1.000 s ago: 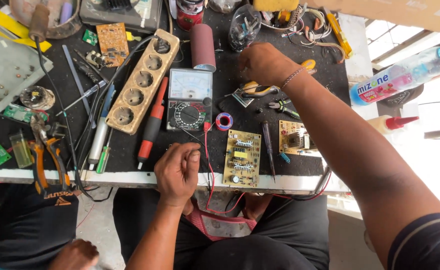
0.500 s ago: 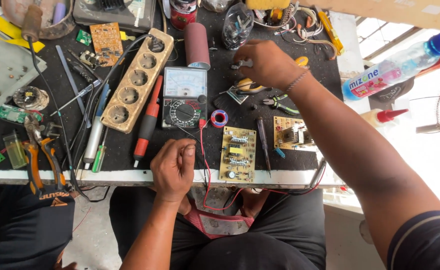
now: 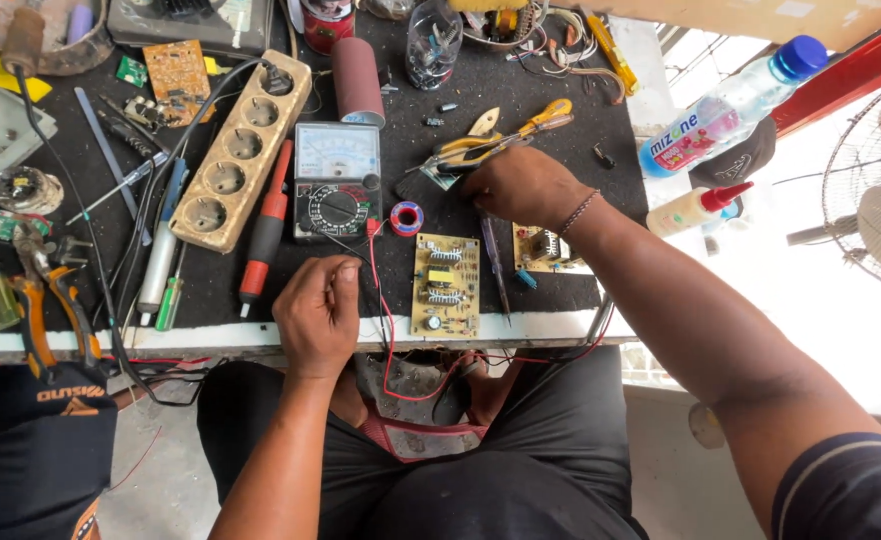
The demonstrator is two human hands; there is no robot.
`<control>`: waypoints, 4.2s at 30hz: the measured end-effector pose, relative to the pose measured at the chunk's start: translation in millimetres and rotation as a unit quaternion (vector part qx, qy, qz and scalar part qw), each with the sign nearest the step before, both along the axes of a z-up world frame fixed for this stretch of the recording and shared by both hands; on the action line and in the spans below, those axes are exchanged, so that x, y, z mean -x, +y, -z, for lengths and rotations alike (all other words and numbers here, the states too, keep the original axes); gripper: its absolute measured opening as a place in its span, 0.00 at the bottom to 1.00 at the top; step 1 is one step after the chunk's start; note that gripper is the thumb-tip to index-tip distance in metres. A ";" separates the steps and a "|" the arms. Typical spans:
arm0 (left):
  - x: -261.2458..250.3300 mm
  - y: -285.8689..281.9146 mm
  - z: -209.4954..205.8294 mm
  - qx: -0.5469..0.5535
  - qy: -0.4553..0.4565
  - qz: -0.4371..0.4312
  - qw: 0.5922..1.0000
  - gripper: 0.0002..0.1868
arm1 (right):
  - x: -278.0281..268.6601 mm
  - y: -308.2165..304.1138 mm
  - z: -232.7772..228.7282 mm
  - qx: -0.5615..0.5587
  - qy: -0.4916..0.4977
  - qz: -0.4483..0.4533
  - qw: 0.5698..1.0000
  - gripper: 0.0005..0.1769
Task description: The person handles a clear plastic container filled with small electronic components, picking out and placing items inside. They then pick up a yellow circuit board, inspect it, and place it on the table before picking up another board to examine its components.
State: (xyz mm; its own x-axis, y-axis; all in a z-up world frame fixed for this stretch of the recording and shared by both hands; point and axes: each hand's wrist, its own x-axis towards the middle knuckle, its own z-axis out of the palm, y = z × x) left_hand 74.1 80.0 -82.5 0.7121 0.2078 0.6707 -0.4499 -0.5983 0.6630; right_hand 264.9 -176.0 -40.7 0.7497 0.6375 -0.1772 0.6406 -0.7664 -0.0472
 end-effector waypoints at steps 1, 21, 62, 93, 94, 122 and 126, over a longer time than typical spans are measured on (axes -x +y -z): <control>0.7 -0.1 -0.2 0.000 -0.001 -0.001 1.000 0.13 | 0.7 -1.5 -2.6 0.000 -0.001 -0.001 1.000 0.13; 1.0 -2.0 3.7 -0.002 -0.020 -0.010 1.000 0.14 | 106.1 -67.4 -46.0 -0.051 0.079 0.215 0.972 0.28; 198.4 -113.3 -19.5 0.406 0.363 0.334 0.769 0.21 | 347.4 -29.4 -32.1 -0.505 -0.017 0.105 0.857 0.27; 190.7 -103.4 -53.0 0.238 0.332 0.279 0.869 0.26 | 328.0 -60.4 -29.5 -0.775 0.388 0.310 0.392 0.21; 190.1 -104.2 -53.2 0.238 0.332 0.280 0.869 0.26 | 328.6 -60.7 -30.9 -0.775 0.387 0.310 0.392 0.21; 183.3 -108.6 -65.6 0.307 0.315 0.243 0.865 0.37 | 335.2 -68.2 -33.0 -0.757 0.370 0.228 0.488 0.22; 184.1 -109.1 -64.4 0.344 0.325 0.255 0.843 0.41 | 335.4 -73.2 -23.8 -0.763 0.370 0.226 0.479 0.13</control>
